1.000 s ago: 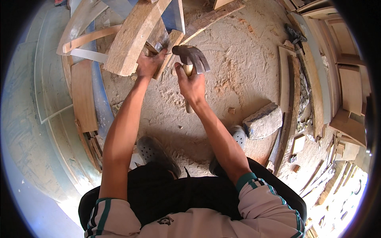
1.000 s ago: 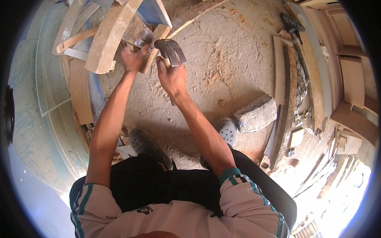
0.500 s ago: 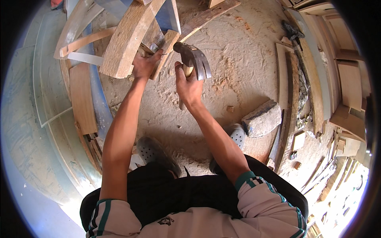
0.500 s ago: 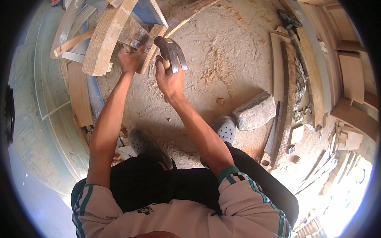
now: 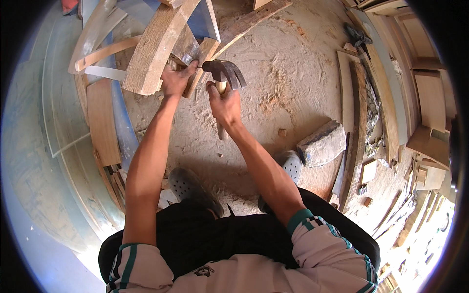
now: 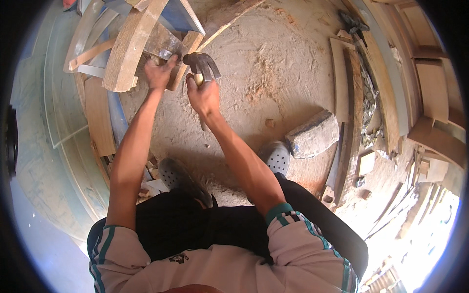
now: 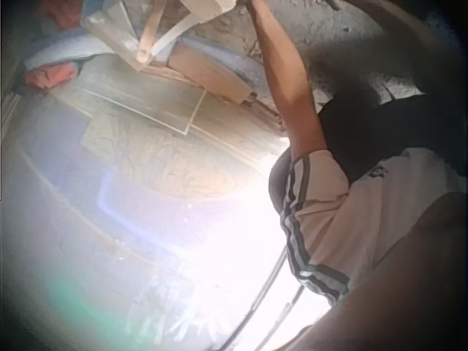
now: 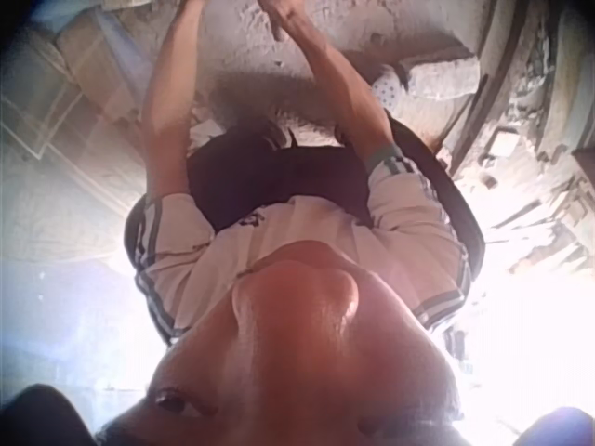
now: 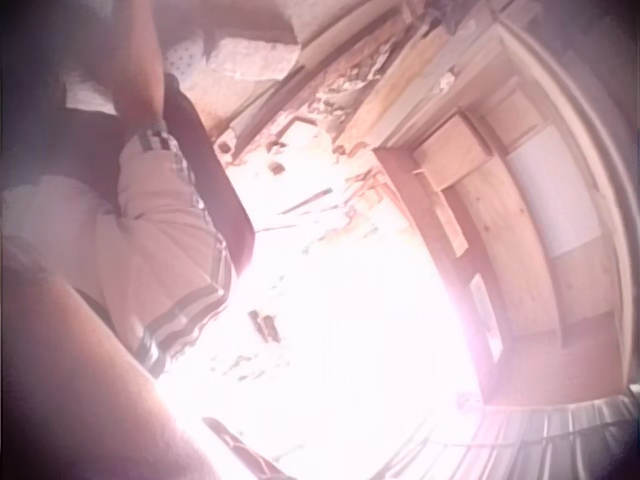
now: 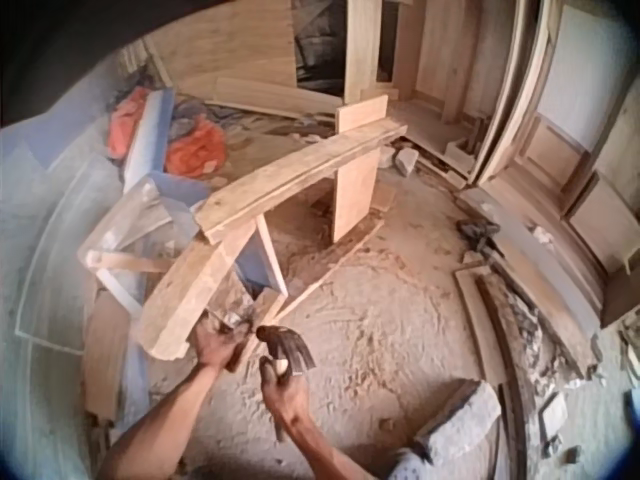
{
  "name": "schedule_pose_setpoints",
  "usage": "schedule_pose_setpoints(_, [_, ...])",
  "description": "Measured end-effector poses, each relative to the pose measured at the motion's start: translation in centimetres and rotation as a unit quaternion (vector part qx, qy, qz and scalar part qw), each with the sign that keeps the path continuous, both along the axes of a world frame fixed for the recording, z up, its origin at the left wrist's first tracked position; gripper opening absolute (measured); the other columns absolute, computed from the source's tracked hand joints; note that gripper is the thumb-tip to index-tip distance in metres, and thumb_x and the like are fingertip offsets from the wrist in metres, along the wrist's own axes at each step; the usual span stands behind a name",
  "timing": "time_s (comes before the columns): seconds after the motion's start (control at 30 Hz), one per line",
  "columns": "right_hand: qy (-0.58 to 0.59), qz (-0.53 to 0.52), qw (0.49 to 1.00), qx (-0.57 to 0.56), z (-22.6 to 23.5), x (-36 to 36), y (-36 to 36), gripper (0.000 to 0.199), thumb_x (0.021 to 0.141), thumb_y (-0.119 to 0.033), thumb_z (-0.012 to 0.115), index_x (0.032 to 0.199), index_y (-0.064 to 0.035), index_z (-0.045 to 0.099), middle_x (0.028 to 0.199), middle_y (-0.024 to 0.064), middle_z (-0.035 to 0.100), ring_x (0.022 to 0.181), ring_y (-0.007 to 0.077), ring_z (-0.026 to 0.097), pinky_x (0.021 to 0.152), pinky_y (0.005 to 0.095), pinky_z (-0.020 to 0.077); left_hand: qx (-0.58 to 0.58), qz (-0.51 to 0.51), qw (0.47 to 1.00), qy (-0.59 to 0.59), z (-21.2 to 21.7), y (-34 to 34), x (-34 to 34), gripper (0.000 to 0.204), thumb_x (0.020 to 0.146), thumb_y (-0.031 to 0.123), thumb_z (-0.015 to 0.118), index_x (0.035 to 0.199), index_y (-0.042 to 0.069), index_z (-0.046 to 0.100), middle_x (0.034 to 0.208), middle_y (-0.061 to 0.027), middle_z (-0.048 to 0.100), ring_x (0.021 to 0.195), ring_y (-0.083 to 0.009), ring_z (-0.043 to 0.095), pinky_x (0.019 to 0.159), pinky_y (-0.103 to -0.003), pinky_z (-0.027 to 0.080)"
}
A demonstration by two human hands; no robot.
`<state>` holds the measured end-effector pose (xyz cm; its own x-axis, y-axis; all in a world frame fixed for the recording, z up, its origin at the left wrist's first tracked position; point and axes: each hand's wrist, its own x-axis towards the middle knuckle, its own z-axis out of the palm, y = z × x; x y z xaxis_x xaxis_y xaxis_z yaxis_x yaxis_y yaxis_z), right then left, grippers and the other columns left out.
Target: The person sits on the floor and uses a hammer to drive nails into a wooden frame. They repeatedly adjust the wood pieces and strike the nails to secure the joints of the structure.
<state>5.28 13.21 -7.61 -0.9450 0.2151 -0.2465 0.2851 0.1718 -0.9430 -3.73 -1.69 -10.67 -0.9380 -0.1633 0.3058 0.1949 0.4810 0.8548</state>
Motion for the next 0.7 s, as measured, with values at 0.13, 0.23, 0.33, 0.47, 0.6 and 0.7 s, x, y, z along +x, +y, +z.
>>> schedule_pose_setpoints(0.13, [0.032, -0.104, 0.986, -0.126, -0.1, 0.6, -0.2, 0.018, 0.097, -0.021, 0.061, 0.096, -0.0033, 0.058, 0.063, -0.0009, 0.052, 0.048, 0.0082, 0.049, 0.041, 0.0274, 0.0404, -0.046, 0.02, 0.998, -0.042, -0.1, -0.9, -0.2, 0.047, 0.073, 0.035, 0.085, 0.097, -0.003, 0.071, 0.09, -0.0132, 0.074, 0.081, -0.0206, 0.07, 0.074, -0.036, 0.053])
schedule_pose_setpoints(0.23, [0.043, -0.143, 0.969, -0.198, 0.2, 1.0, -0.8, 0.019, 0.097, -0.022, 0.062, 0.093, -0.0041, 0.056, 0.061, -0.0012, 0.051, 0.046, 0.0072, 0.048, 0.039, 0.027, 0.0394, -0.06, 0.036, 0.997, 0.017, -1.2, -1.4, -0.3, 0.044, 0.075, 0.034, 0.084, 0.095, -0.002, 0.072, 0.089, -0.0108, 0.074, 0.08, -0.0182, 0.069, 0.074, -0.036, 0.052])
schedule_pose_setpoints(0.33, [-0.02, -0.063, 0.991, -0.115, 0.1, 0.5, -1.0, 0.021, 0.097, -0.024, 0.062, 0.091, -0.0048, 0.056, 0.059, -0.0013, 0.051, 0.045, 0.008, 0.048, 0.039, 0.0273, 0.0396, 0.009, 0.003, 1.0, 0.017, -0.9, -0.7, -0.5, 0.039, 0.076, 0.032, 0.083, 0.095, -0.001, 0.072, 0.088, -0.0078, 0.074, 0.079, -0.015, 0.067, 0.074, -0.034, 0.052])
schedule_pose_setpoints(0.47, [-0.022, -0.098, 0.964, -0.245, 1.5, 0.6, -0.7, 0.023, 0.096, -0.024, 0.063, 0.085, -0.0065, 0.053, 0.058, -0.001, 0.049, 0.041, 0.0097, 0.045, 0.037, 0.0291, 0.0394, 0.022, -0.006, 1.0, 0.014, -0.8, -0.4, -0.1, 0.036, 0.077, 0.029, 0.082, 0.095, -0.001, 0.072, 0.087, -0.0054, 0.073, 0.078, -0.0128, 0.064, 0.073, -0.033, 0.051])
schedule_pose_setpoints(0.6, [-0.052, -0.159, 0.924, -0.345, 3.7, 0.5, -1.0, 0.024, 0.095, -0.021, 0.063, 0.081, -0.0076, 0.049, 0.057, -0.0011, 0.045, 0.04, 0.0102, 0.043, 0.036, 0.03, 0.0386, -0.027, 0.036, 0.999, 0.028, -2.9, -2.6, -0.5, 0.037, 0.077, 0.029, 0.083, 0.093, -0.003, 0.071, 0.085, -0.0057, 0.072, 0.076, -0.0125, 0.063, 0.072, -0.033, 0.051])
schedule_pose_setpoints(0.7, [-0.11, -0.111, 0.928, -0.339, 2.4, -0.2, -0.5, 0.022, 0.096, -0.019, 0.06, 0.083, -0.0049, 0.05, 0.058, 0.0006, 0.048, 0.04, 0.0112, 0.045, 0.035, 0.0305, 0.0397, -0.011, 0.015, 1.0, -0.009, -1.8, -0.7, -0.5, 0.036, 0.077, 0.027, 0.083, 0.091, -0.004, 0.071, 0.083, -0.0056, 0.072, 0.075, -0.0124, 0.063, 0.071, -0.033, 0.051])
